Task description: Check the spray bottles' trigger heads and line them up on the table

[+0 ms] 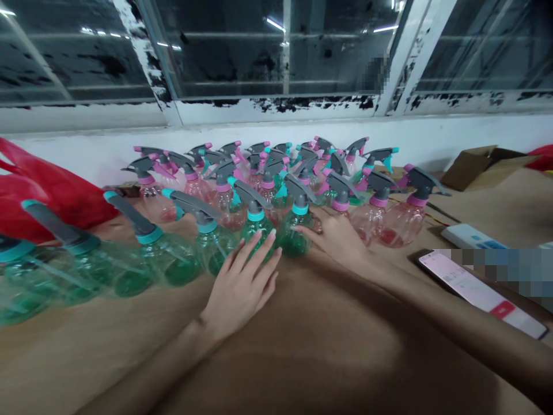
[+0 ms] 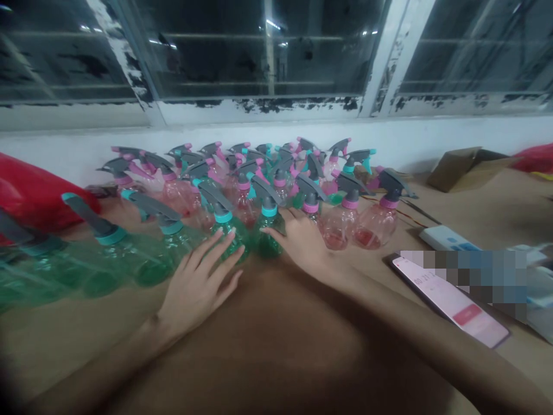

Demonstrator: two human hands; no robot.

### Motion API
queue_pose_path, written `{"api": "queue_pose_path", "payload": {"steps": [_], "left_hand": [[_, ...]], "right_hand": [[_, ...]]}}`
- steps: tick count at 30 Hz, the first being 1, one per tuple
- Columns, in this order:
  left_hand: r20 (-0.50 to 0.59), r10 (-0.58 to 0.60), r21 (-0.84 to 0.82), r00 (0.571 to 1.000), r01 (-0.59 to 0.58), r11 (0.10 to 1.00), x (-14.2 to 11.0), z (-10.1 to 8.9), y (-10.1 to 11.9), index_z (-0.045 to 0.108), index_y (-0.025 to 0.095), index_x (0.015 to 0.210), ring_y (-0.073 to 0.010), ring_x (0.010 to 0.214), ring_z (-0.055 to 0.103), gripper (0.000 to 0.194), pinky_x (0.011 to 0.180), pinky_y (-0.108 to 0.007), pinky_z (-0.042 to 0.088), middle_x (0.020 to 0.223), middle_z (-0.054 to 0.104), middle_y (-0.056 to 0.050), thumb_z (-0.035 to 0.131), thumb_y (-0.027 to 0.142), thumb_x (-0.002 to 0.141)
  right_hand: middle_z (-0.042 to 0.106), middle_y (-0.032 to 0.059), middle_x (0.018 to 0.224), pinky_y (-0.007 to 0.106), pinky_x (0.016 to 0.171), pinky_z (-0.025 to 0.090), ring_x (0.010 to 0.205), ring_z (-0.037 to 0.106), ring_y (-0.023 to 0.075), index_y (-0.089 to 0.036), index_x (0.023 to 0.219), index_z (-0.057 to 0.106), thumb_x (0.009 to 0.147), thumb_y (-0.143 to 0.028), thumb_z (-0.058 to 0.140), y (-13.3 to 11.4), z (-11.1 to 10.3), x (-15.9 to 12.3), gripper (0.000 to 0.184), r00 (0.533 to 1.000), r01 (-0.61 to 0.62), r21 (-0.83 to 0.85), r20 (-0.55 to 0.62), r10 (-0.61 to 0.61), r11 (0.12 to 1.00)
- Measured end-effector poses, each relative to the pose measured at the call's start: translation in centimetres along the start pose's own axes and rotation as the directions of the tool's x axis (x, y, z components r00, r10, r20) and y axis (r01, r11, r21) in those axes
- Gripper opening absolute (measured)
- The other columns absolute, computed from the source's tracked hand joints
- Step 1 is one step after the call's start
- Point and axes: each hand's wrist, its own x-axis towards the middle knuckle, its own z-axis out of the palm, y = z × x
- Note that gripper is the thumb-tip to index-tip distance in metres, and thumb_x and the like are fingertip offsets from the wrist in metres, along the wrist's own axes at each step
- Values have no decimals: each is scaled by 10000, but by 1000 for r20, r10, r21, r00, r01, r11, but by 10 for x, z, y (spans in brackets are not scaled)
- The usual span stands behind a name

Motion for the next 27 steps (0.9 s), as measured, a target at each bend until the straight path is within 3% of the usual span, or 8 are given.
{"api": "queue_pose_path", "payload": {"steps": [4,8,19,27], "left_hand": [[-95,-159,87,983,167,982,9,10,-9,555,141,1121,-332,1043,577,284,765,-422,503,1173,588,-172,581,318,900],[-181,-290,123,940,315,941,11,20,-13,506,127,1096,-331,936,614,423,697,-413,523,1101,569,-187,614,464,865],[-124,-362,67,924,371,926,14,32,-19,406,145,1087,-333,957,642,286,523,-348,566,1193,511,-225,542,338,924],[-73,-381,-26,922,380,925,14,21,-21,387,137,1103,-379,1043,596,333,558,-407,585,1201,478,-237,412,441,968]], "right_hand": [[681,158,988,382,709,500,870,641,284,-95,1095,603,864,-426,559,-1,-2,0,406,1000,13,-5,1,-13,1000],[685,161,959,379,699,503,848,647,281,-83,1070,609,842,-424,593,-1,-4,0,411,1000,14,-7,5,-14,1000],[695,149,989,384,719,522,845,665,273,-95,1131,596,853,-441,571,0,-5,1,445,1000,-5,11,14,5,1000],[689,157,1002,386,698,527,873,664,293,-86,1136,590,858,-453,556,1,-5,0,462,999,-24,16,25,24,1000]]}}
